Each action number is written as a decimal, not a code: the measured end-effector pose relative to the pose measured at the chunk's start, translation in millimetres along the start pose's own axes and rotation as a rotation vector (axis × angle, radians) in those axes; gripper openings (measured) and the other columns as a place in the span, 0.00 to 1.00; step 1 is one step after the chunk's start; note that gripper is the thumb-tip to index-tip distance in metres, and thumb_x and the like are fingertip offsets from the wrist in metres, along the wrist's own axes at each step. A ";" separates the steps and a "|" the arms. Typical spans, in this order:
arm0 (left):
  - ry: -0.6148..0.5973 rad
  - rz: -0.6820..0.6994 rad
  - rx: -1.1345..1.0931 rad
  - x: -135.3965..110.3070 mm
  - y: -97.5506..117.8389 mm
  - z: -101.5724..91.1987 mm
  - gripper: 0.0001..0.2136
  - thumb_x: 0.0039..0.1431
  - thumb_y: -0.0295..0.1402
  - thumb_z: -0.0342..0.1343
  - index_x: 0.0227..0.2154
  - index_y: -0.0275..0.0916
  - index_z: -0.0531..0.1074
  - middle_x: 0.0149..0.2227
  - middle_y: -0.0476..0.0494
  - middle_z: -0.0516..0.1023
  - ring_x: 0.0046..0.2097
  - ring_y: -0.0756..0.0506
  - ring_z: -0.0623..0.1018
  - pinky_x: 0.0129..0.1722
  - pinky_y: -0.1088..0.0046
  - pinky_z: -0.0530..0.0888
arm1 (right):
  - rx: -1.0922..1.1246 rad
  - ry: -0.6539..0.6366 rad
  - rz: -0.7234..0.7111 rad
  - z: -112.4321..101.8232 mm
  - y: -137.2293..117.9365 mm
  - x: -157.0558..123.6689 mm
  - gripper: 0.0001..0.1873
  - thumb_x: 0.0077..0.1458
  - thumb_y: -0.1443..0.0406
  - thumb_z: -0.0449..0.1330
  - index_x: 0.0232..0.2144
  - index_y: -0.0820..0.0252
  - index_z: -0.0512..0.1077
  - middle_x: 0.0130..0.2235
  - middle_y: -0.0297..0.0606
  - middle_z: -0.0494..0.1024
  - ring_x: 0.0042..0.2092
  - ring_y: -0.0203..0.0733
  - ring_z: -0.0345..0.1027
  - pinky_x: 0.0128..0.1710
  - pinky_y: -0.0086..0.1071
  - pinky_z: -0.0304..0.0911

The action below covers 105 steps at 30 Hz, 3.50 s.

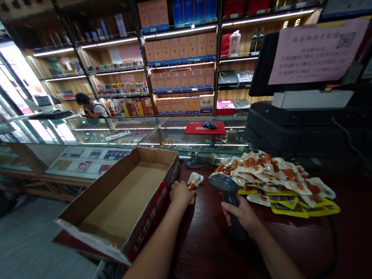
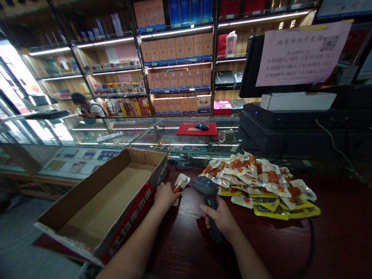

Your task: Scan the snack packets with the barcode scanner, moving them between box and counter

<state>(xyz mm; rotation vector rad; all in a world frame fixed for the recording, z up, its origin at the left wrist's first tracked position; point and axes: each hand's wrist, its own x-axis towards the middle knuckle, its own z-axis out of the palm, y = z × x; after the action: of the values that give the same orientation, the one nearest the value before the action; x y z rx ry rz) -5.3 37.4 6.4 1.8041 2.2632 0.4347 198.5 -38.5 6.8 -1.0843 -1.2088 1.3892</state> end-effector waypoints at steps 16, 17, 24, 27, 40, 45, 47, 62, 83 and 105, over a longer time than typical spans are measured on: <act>0.435 0.355 -0.430 9.6 -20.4 12.6 0.10 0.48 0.24 0.57 0.35 0.40 0.70 0.40 0.44 0.74 0.46 0.45 0.72 0.49 0.69 0.66 | -0.142 -0.015 0.029 0.0 -11.3 -9.5 0.22 0.40 0.55 0.64 0.35 0.59 0.62 0.17 0.23 0.68 0.15 0.33 0.61 0.14 0.26 0.59; 0.446 0.355 -0.433 9.7 -20.8 12.8 0.10 0.48 0.24 0.57 0.35 0.40 0.70 0.41 0.44 0.75 0.47 0.45 0.71 0.49 0.69 0.66 | -0.152 -0.011 0.027 0.0 -12.1 -9.8 0.22 0.40 0.55 0.64 0.35 0.59 0.62 0.17 0.23 0.68 0.15 0.33 0.61 0.14 0.26 0.59; 0.442 0.344 -0.443 5.4 -17.0 9.6 0.11 0.47 0.23 0.58 0.35 0.39 0.72 0.42 0.42 0.75 0.48 0.44 0.71 0.51 0.67 0.66 | -0.191 0.001 0.018 -1.4 -10.3 -7.8 0.21 0.42 0.55 0.63 0.36 0.59 0.62 0.17 0.23 0.68 0.15 0.33 0.61 0.14 0.27 0.60; 0.430 0.342 -0.461 2.9 -15.6 8.5 0.11 0.47 0.24 0.58 0.36 0.40 0.72 0.42 0.42 0.75 0.49 0.44 0.71 0.52 0.66 0.66 | -0.187 -0.011 0.002 -0.6 -7.7 -6.7 0.20 0.43 0.56 0.63 0.35 0.59 0.62 0.17 0.23 0.68 0.15 0.33 0.61 0.14 0.27 0.59; 0.533 0.424 -0.533 4.4 -15.9 13.7 0.12 0.43 0.22 0.60 0.33 0.39 0.72 0.38 0.44 0.76 0.43 0.44 0.73 0.46 0.65 0.69 | -0.167 -0.005 0.028 1.4 -8.3 -6.7 0.21 0.41 0.56 0.63 0.36 0.60 0.63 0.17 0.23 0.68 0.15 0.33 0.61 0.14 0.27 0.59; 0.469 0.314 -0.564 0.5 -1.2 9.5 0.09 0.45 0.27 0.60 0.32 0.38 0.73 0.35 0.45 0.77 0.40 0.46 0.74 0.43 0.70 0.69 | -0.112 0.036 0.025 -4.0 -11.8 -8.7 0.24 0.39 0.55 0.64 0.36 0.60 0.63 0.16 0.24 0.68 0.15 0.33 0.61 0.13 0.26 0.59; 0.392 0.225 -0.635 2.2 10.7 8.6 0.07 0.46 0.31 0.60 0.31 0.37 0.73 0.32 0.46 0.77 0.35 0.47 0.75 0.38 0.72 0.69 | -0.076 0.072 0.000 -8.4 -14.1 -10.2 0.25 0.39 0.54 0.65 0.37 0.60 0.63 0.17 0.24 0.68 0.15 0.33 0.61 0.13 0.26 0.59; 0.075 0.149 -0.413 16.0 174.0 15.4 0.16 0.45 0.45 0.59 0.32 0.37 0.72 0.37 0.39 0.77 0.41 0.42 0.76 0.37 0.71 0.68 | 0.070 0.306 -0.105 -67.6 -35.4 -31.5 0.23 0.38 0.53 0.67 0.32 0.60 0.65 0.17 0.25 0.69 0.14 0.32 0.61 0.12 0.25 0.60; 0.195 0.282 -0.400 13.5 162.2 4.2 0.12 0.52 0.38 0.54 0.36 0.36 0.72 0.44 0.37 0.71 0.46 0.43 0.73 0.45 0.71 0.67 | 0.070 0.281 -0.095 -71.3 -34.9 -32.8 0.22 0.37 0.52 0.68 0.28 0.59 0.64 0.17 0.26 0.69 0.15 0.32 0.61 0.13 0.25 0.60; -0.801 -0.063 -0.022 -21.0 -125.0 -147.5 0.08 0.24 0.23 0.61 0.13 0.39 0.71 0.16 0.44 0.74 0.22 0.42 0.74 0.22 0.67 0.71 | -0.123 0.113 -0.046 -11.5 -20.9 -11.4 0.23 0.35 0.51 0.68 0.23 0.59 0.64 0.16 0.29 0.69 0.15 0.34 0.61 0.13 0.28 0.61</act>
<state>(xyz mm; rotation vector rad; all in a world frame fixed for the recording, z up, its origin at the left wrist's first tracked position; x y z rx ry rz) -165.4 -22.9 99.0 1.5029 1.7205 -0.2469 213.7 -47.3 26.6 -1.1971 -1.2420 1.2147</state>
